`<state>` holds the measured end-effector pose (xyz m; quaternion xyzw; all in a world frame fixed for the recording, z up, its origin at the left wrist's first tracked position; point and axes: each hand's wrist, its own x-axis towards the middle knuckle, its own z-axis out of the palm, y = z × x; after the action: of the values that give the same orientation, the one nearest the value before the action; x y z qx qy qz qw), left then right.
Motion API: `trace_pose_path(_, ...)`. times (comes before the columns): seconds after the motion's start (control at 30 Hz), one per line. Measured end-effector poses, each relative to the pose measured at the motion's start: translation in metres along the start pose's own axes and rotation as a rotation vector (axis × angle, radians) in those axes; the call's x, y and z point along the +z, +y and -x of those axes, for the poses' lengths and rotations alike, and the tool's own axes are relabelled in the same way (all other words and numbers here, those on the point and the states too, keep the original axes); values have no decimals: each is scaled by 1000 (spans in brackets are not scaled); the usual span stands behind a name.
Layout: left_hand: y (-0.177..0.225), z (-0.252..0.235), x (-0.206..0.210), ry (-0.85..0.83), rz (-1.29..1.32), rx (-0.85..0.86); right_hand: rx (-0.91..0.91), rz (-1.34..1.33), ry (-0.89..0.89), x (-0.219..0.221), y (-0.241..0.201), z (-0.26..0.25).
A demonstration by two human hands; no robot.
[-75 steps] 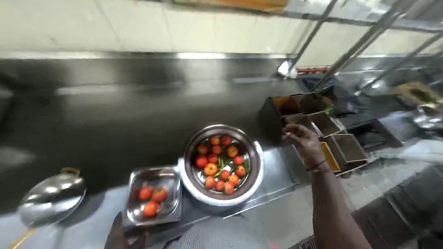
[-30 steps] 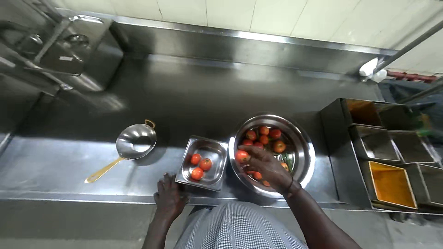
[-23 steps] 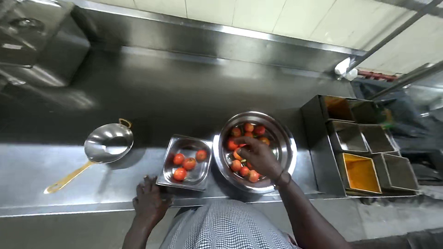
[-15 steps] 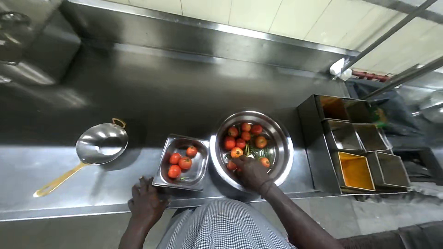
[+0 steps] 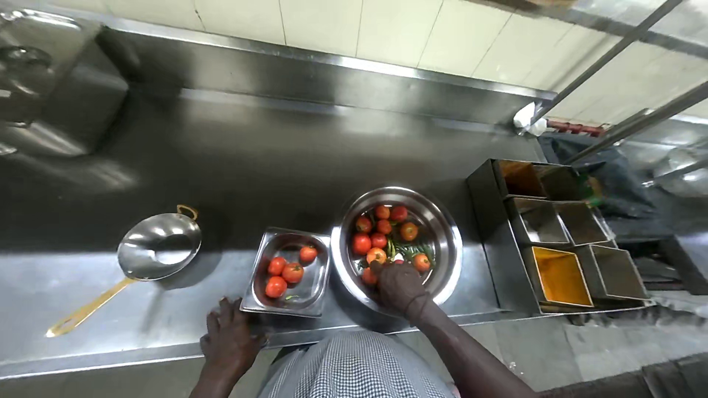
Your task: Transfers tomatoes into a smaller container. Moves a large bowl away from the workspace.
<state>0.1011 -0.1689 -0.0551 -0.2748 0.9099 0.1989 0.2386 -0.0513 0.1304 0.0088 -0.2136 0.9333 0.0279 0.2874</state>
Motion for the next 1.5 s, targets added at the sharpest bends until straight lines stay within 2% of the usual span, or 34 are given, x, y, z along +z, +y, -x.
trace_pose_path(0.1, -6, 0, 1, 24, 29, 39, 14, -15, 1, 13, 3, -7)
trace_pose_path(0.23, -7, 1, 1, 6, 32, 21, 25, -94, 44, -2, 8, 2)
trace_pose_path(0.33, -6, 0, 1, 2, 15, 16, -24, -287, 144, -24, -1, 7)
trace_pose_path(0.47, -10, -3, 3, 3, 14, 39, -200, -650, 245, -38, -18, -5)
trace_pose_path(0.53, -11, -4, 2, 0, 7, 47, -180, -576, 294, -44, -13, -20)
trace_pose_path(0.63, -9, -2, 1, 6, 17, 43, 20, -342, 331, -40, 15, -57)
trace_pose_path(0.73, -7, 1, -1, -1, 34, 38, 166, -209, 273, -28, 38, -86)
trace_pose_path(0.87, -9, 1, 0, -3, 47, 35, 119, -192, 259, -21, 46, -101)
trace_pose_path(1.03, -11, 0, 2, 4, 57, 35, 114, -225, 247, -27, 49, -94)
trace_pose_path(1.17, -9, 0, 2, -12, 33, 17, 153, -196, 97, -33, 31, -77)
trace_pose_path(1.27, -7, -1, -1, -25, 23, 7, 187, -200, 57, -30, 16, -76)
trace_pose_path(1.5, -5, 2, -4, -37, 12, 11, 179, -162, 151, -31, -6, -68)
